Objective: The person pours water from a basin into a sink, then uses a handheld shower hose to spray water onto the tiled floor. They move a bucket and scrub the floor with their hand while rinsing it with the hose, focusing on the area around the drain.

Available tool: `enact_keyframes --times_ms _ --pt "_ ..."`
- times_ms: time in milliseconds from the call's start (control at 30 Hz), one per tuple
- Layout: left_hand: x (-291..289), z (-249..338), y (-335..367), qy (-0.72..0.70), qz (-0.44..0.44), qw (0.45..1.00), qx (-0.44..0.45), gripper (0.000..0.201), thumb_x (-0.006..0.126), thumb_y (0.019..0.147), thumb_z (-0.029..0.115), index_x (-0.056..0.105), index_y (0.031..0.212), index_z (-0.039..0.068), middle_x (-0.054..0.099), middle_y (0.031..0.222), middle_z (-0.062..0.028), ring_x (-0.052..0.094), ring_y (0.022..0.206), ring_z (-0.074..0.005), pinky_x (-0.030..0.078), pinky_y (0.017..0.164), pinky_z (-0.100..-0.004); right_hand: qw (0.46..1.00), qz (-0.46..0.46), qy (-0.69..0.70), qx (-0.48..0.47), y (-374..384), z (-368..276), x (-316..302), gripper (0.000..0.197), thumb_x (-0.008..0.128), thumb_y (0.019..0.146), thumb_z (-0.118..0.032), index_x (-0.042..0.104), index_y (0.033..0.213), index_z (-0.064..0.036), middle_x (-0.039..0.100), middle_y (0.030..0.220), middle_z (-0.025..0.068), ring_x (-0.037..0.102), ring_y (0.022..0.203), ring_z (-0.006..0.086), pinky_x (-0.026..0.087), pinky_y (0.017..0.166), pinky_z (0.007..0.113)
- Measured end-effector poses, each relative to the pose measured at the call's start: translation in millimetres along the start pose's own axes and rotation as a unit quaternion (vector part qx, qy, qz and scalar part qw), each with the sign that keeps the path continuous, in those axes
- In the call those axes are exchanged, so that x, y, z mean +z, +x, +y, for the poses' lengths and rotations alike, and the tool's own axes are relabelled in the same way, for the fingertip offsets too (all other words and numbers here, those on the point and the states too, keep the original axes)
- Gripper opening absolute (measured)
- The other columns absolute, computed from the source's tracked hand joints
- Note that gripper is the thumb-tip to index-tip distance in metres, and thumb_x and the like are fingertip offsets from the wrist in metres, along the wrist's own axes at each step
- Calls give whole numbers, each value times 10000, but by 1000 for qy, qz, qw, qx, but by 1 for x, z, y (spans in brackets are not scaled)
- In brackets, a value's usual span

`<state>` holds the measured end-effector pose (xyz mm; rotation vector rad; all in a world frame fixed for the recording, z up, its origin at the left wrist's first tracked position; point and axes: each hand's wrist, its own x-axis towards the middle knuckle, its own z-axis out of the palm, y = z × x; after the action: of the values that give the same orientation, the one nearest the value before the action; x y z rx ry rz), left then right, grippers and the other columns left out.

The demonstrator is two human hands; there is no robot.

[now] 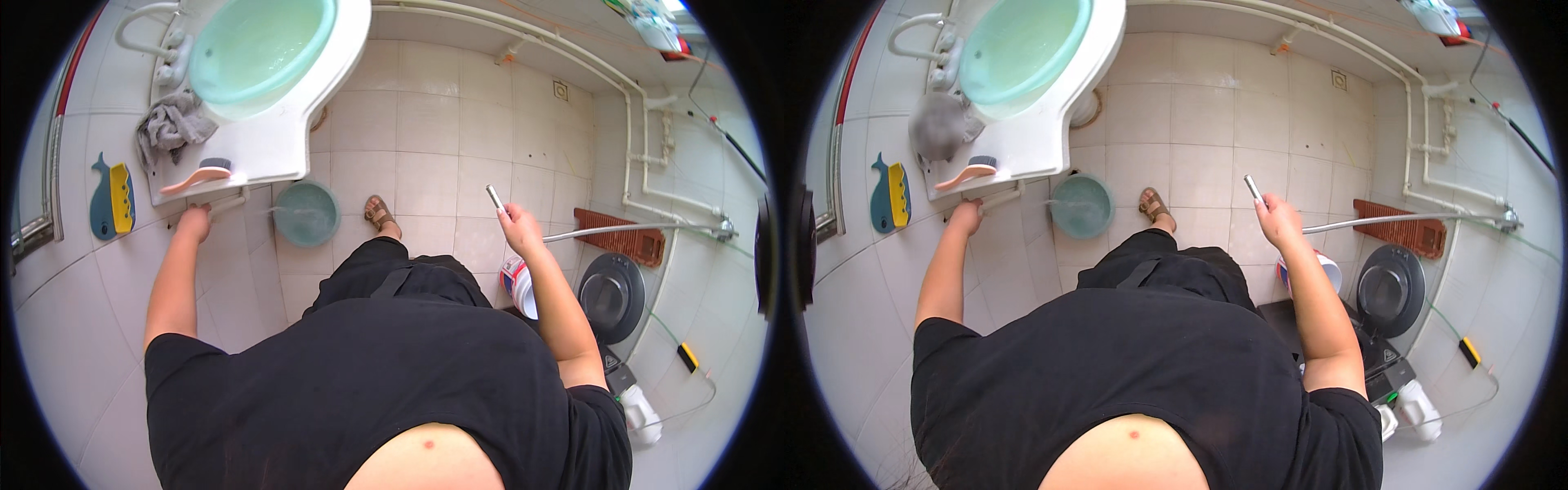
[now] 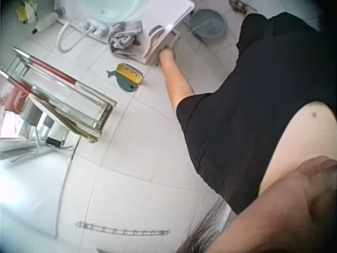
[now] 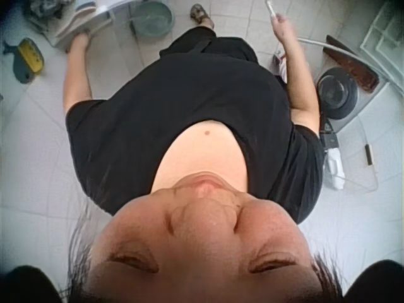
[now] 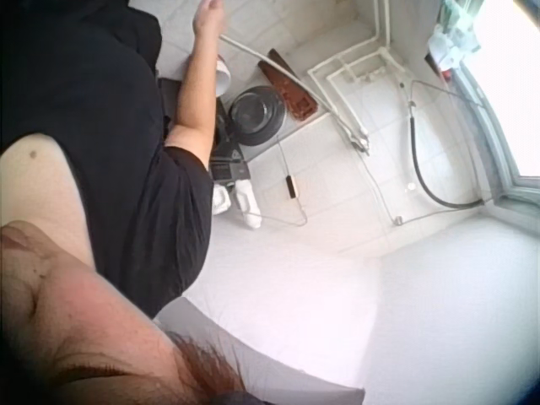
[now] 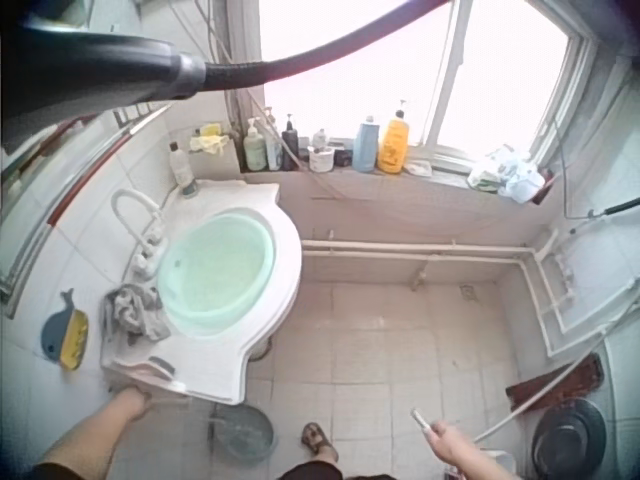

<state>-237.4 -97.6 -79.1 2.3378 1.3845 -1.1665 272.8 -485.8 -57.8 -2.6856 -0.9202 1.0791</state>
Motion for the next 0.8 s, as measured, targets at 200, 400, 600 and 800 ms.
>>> enact_keyframes --times_ms 200,400,600,800 --pt "-7 9 -4 150 -11 986 76 294 393 796 87 534 1052 111 451 1103 -183 501 976 -323 431 822 -375 994 40 96 13 -51 41 23 350 451 804 -368 555 955 -70 587 838 158 552 835 304 423 715 381" --pt "24 140 -24 239 42 968 61 476 499 795 230 389 1234 84 292 1323 -144 289 1204 -362 270 938 -522 977 104 178 48 -128 67 23 362 475 773 -333 509 991 -46 587 821 146 558 804 289 425 706 363" --pt "11 440 -112 -361 -132 778 497 346 438 872 243 485 1139 28 547 1079 -90 503 996 -159 390 842 -277 921 224 316 27 -183 80 10 309 502 744 -245 442 955 -27 577 719 129 566 688 263 435 630 343" --pt "-72 568 -207 -637 -458 493 376 350 327 912 293 490 1060 21 537 1013 -91 515 921 -201 415 818 -335 893 339 292 -47 -163 73 -10 199 517 783 -160 454 935 -49 581 774 154 560 705 319 440 628 384"
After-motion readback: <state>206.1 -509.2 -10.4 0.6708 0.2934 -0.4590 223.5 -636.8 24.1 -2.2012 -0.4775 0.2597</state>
